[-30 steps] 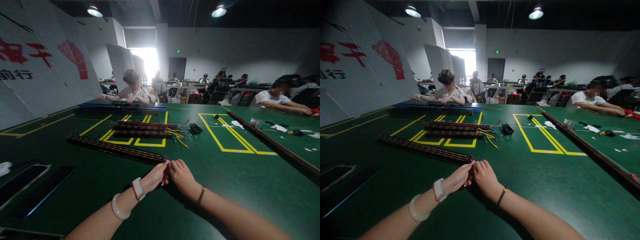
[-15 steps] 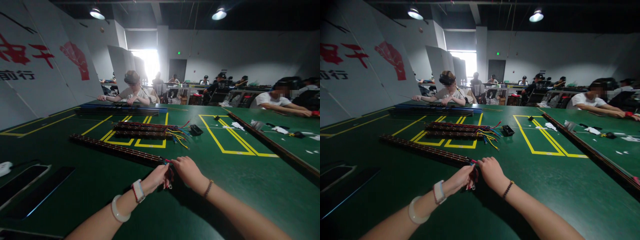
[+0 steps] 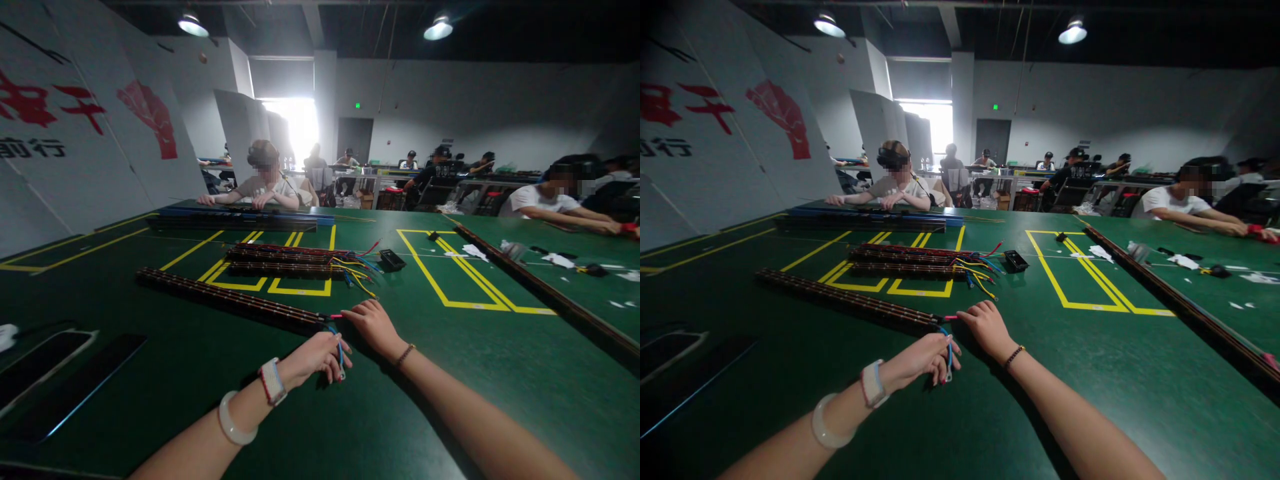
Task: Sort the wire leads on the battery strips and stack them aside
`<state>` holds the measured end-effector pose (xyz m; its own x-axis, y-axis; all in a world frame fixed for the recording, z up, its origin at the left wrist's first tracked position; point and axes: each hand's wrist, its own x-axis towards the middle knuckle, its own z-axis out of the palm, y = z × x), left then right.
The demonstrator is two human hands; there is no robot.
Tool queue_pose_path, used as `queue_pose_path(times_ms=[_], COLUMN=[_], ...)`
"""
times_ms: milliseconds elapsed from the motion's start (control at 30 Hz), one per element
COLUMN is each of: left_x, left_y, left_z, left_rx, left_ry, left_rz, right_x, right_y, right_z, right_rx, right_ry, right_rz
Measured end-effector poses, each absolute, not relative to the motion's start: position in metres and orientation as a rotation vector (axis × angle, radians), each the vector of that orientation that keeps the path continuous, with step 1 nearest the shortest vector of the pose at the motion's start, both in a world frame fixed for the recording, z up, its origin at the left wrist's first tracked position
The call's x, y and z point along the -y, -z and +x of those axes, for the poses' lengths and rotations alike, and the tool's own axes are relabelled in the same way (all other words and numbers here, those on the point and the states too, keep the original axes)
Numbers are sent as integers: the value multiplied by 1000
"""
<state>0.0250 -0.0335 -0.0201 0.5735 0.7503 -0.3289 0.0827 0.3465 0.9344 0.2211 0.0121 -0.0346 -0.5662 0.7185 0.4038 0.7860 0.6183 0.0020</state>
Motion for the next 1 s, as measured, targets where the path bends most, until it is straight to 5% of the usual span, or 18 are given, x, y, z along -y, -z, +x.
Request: queue_pose_path(times_ms=[667, 1000], left_x=[26, 32], left_y=[5, 5], left_z=[17, 20], left_rx=[-1238, -1405], left_ry=[-348, -601], left_rz=[1756, 1728], right_x=[-4, 35], right_y=[32, 26], right_z=[220, 192], right_rx=[2419, 2357], right_ry=[153, -115], right_rz=[-1204, -1138])
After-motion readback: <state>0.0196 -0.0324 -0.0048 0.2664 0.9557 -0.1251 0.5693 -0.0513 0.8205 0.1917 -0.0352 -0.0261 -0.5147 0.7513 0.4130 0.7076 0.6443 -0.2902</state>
